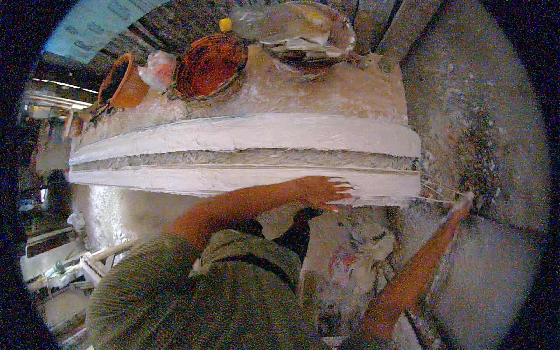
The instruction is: The person applies a white paste to the edges and seams of long wooden planks using their hands. They repeatedly smooth the material along the plank surfaces, working along the length of each piece in a workshop setting.
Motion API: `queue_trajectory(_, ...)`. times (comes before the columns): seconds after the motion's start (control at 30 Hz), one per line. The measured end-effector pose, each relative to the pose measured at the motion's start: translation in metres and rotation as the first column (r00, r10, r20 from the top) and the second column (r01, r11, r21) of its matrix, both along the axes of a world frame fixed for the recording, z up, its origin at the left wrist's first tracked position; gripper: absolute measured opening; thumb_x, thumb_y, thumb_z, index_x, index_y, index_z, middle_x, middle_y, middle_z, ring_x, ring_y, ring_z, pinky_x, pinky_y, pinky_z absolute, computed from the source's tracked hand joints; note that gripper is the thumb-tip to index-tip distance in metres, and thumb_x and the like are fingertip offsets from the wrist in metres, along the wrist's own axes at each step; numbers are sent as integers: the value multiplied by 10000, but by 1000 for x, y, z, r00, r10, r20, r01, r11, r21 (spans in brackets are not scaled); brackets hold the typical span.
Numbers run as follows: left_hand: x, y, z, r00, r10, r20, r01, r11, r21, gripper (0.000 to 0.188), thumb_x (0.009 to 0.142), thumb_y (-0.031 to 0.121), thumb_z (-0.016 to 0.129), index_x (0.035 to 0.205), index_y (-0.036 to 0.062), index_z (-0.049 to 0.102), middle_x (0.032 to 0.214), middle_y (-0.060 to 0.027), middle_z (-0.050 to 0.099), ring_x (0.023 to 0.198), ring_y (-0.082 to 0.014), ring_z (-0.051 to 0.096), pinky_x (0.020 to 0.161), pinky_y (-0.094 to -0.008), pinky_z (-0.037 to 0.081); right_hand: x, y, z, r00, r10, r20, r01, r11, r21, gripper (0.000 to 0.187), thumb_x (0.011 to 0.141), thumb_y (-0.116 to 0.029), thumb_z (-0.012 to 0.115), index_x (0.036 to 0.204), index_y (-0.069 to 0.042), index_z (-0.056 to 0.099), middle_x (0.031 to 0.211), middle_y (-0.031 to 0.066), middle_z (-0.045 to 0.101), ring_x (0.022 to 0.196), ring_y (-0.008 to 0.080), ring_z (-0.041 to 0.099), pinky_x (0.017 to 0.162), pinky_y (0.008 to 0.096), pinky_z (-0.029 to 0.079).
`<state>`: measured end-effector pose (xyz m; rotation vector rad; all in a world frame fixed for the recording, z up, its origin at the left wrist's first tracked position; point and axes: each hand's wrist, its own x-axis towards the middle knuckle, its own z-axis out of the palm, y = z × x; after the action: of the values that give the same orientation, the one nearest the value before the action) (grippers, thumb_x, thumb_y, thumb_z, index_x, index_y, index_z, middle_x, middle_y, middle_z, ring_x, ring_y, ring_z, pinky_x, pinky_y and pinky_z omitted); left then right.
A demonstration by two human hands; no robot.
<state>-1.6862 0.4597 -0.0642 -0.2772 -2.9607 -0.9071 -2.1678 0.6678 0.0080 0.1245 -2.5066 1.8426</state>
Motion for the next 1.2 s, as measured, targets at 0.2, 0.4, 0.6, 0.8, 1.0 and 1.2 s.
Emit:
queue_trajectory(0.2,232,-76,14,985,-27,172,28,1000,0,701,996,543,396,1486,46,331,1557,-198,290,1456,-357,249,1174,-453,281,222,-58,-104,701,699,141,-235,40,971,483,997,-311,396,1353,1,493,1310,256,545,1193,439,534,1025,510,438)
queue_trajectory(0.4,439,-118,39,951,49,304,-29,997,-70,674,1006,506,373,1491,43,314,1564,-210,268,1461,-385,221,1178,-484,260,489,-155,-73,858,402,318,-373,63,926,583,973,-421,429,1260,76,532,1257,307,558,1148,461,566,980,529,452)
queue_trajectory(0.6,522,-133,59,877,201,437,-160,979,-128,683,986,471,445,1500,45,301,1554,-241,270,1457,-395,229,1172,-496,264,634,-191,-24,842,382,381,-478,203,854,569,939,-450,508,1105,77,647,1165,296,619,1091,487,580,950,604,453)
queue_trajectory(0.8,518,-144,63,857,232,460,-193,972,-132,707,973,449,470,1519,53,261,1561,-246,253,1453,-399,240,1166,-495,273,723,-204,-2,639,555,533,-682,88,726,582,907,-455,564,1098,88,651,1167,305,610,1134,445,576,989,531,448)
queue_trajectory(1.0,469,-140,61,885,181,429,-141,982,-122,719,983,453,439,1538,57,209,1567,-265,218,1458,-400,226,1165,-483,267,756,-190,23,442,723,531,-704,-88,705,578,896,-433,587,1149,85,625,1241,309,565,1122,446,583,983,535,452)
queue_trajectory(1.2,370,-121,57,934,119,338,-123,992,-7,762,974,453,458,1545,47,159,1576,-275,179,1461,-410,209,1178,-474,240,626,-177,-17,757,476,448,-607,259,751,767,921,-506,506,1415,72,402,1429,319,425,1321,475,423,1093,666,264)
